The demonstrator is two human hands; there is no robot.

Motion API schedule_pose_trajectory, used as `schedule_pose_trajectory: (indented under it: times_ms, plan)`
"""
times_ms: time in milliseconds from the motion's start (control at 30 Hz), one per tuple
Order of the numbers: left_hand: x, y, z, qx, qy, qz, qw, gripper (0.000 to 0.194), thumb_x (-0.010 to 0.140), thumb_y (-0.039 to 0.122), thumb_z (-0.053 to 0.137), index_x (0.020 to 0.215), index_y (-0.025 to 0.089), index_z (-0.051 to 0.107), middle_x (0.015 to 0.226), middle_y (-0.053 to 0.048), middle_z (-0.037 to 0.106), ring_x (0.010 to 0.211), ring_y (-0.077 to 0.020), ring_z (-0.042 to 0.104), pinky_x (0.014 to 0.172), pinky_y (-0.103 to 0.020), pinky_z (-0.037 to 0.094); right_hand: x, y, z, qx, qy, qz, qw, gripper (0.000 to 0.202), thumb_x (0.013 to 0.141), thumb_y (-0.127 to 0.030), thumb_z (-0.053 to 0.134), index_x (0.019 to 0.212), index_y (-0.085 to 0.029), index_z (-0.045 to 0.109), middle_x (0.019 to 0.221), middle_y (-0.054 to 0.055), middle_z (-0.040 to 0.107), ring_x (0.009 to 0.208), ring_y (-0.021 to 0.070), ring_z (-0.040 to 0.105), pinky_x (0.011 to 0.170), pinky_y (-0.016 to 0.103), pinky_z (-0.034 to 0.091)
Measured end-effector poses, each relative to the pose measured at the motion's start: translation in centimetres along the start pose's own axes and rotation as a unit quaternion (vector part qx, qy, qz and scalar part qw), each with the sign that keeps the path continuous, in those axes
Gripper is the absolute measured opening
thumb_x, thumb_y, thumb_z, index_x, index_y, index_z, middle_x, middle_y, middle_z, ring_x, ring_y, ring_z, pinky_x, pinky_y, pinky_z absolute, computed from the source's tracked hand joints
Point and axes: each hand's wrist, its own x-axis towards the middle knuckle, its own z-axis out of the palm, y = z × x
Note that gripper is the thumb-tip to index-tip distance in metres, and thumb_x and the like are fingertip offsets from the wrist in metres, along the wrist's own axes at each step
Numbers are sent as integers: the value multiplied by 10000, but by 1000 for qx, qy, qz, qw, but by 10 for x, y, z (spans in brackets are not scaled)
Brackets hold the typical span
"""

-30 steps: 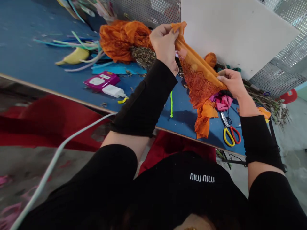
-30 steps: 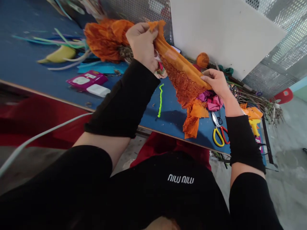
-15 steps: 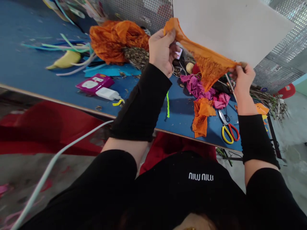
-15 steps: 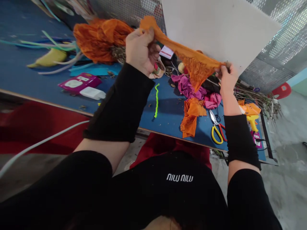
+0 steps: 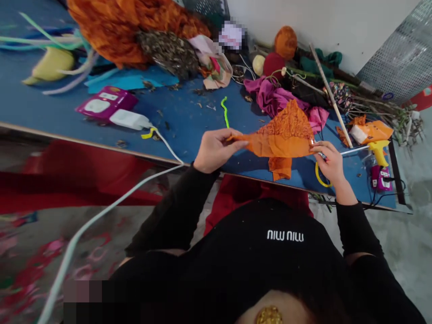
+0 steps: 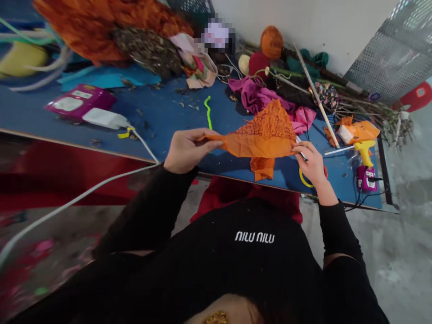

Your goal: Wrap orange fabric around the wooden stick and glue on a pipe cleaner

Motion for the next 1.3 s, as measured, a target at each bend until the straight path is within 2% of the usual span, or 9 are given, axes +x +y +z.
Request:
schedule_pose_trajectory:
  times_ms: [133,300,433,600,833,967,1100,1200,1300]
  plan:
    - [-28,-12,-14,115,-73,41,990,253,781,484,784,699,249,739,857,-61,805,762,-222,721,795,-324,565,-17,3,-3,-24,-62,20,998,214,981,-261,578,1010,-256,790,1160,100,803,1129,254,769,1041,445,608]
    - [-48,-22,-28,204,-137,72,967,292,884,510,677,710,290,760,990,-85,851,970,-308,798,937,-410,584,-53,-2,-17,-127,9,119,985,249,990,-292,562,1150,-245,747,1160,117,797,1087,279,761,997,445,608]
    - [-54,-19,-29,214,-134,59,966,260,905,509,664,812,314,809,1033,-59,856,985,-296,794,862,-376,598,-84,-5,-21,-158,47,187,968,244,987,-383,578,1142,-240,698,1121,129,786,1055,300,745,943,451,603]
    - [-39,-10,5,201,-79,-7,976,243,921,401,670,1024,252,831,1043,-66,845,846,-237,741,810,-337,565,-86,-10,-20,-274,-7,231,934,417,913,-370,613,1278,-173,659,1156,195,732,1075,371,680,940,515,569]
    - [-5,-13,61,313,-110,28,943,204,869,333,807,1021,199,785,974,-83,772,899,-250,687,843,-353,528,-43,-24,-34,-323,-167,288,886,657,780,-220,630,1418,-67,590,1199,252,720,1063,397,704,919,478,554]
    - [-2,-18,63,308,-132,27,942,144,813,279,828,847,198,714,951,-80,747,905,-254,676,844,-360,516,-40,-18,-56,-272,-175,325,889,771,745,-271,695,1491,-133,561,1152,185,776,983,354,735,866,425,565]
    - [-6,-14,55,230,-112,-11,967,136,824,279,757,799,200,649,845,-41,735,796,-206,651,780,-327,486,-64,-13,-73,-187,-154,378,893,730,728,-385,756,1430,-204,667,869,68,749,787,278,691,763,390,542]
    - [-9,-9,48,143,-119,-87,979,205,817,340,748,922,181,671,789,-19,735,706,-176,635,706,-292,464,-90,-28,-71,49,-91,427,898,775,705,-399,780,1442,-198,642,801,4,666,595,161,546,580,310,456]
    - [-11,-8,42,122,-160,-127,971,337,757,396,816,976,160,717,686,15,684,637,-157,580,622,-263,402,-107,-58,-56,340,-89,452,820,827,737,-489,845,1477,-245,570,885,-9,661,530,101,486,479,261,355]
